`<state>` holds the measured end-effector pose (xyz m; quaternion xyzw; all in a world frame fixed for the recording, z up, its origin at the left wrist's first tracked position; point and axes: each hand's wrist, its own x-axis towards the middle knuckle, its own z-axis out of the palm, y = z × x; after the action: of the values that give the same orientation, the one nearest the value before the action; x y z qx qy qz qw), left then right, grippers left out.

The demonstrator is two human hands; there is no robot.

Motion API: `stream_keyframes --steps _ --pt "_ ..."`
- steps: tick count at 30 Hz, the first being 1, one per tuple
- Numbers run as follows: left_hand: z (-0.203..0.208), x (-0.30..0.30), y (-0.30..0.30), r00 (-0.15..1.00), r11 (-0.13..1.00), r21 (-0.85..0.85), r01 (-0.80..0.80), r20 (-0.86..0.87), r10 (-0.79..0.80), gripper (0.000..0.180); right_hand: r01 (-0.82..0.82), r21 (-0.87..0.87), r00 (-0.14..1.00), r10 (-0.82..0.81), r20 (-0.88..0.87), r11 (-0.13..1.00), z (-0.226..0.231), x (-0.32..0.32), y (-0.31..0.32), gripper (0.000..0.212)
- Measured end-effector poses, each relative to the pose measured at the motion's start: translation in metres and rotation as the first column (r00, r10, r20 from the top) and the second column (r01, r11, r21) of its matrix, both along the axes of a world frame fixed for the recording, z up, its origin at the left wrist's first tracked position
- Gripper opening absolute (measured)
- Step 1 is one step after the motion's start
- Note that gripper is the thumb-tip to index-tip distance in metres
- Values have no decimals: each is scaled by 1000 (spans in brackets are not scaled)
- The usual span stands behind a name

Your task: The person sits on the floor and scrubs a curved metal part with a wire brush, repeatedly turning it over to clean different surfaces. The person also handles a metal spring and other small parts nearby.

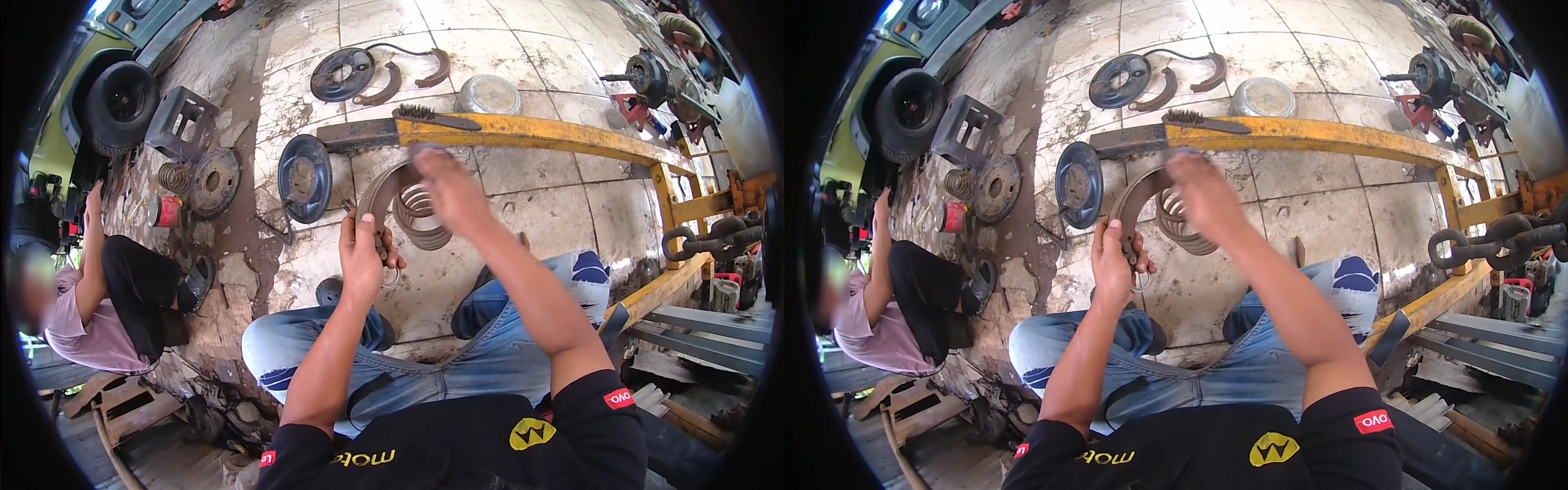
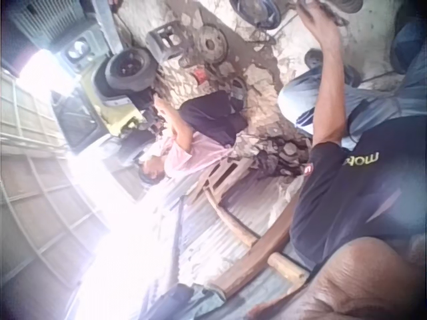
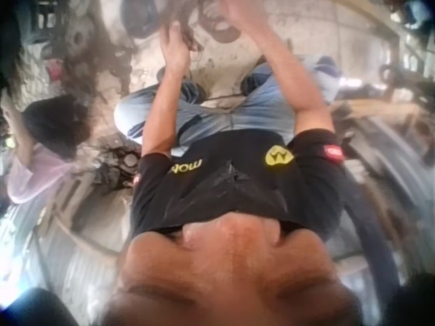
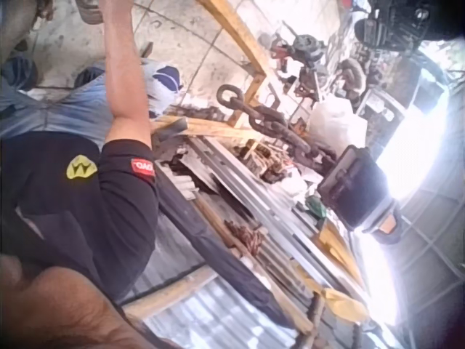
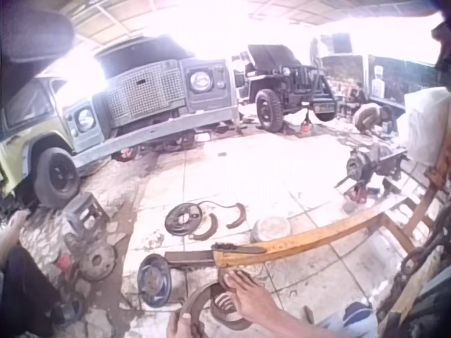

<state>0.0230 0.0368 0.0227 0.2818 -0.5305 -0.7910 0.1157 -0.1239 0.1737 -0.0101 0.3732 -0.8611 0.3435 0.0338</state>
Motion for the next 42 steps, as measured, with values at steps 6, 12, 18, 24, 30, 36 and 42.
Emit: stream_keyframes --steps 6,12,18,24,30,36,42 --pt "1 -5 -3 1000 1000 -5 -23 -5 23 29 -46 -220 989 13 -148 974 29 9 -11 43" --pt "2 4 -2 1000 999 -50 22 13 -22 30 142 -11 941 -132 311 990 -9 -22 11 46" --pt "3 -5 -6 998 999 2 50 -39 -49 36 -239 -78 933 207 -295 968 31 16 -15 45" --pt "5 0 -9 1000 1000 4 -10 10 10 32 155 96 985 -162 66 983 -7 -16 8 44" --pt "-2 -2 -5 996 994 -68 90 8 -90 34 -229 -16 959 222 -174 973 10 19 -15 48" --pt "15 -3 -6 999 999 -23 22 -36 -23 36 207 -85 978 -208 -1 975 -2 -15 5 50" --pt "5 6 -9 996 999 -45 18 -91 -22 33 68 -7 961 -64 270 998 27 8 -7 44"
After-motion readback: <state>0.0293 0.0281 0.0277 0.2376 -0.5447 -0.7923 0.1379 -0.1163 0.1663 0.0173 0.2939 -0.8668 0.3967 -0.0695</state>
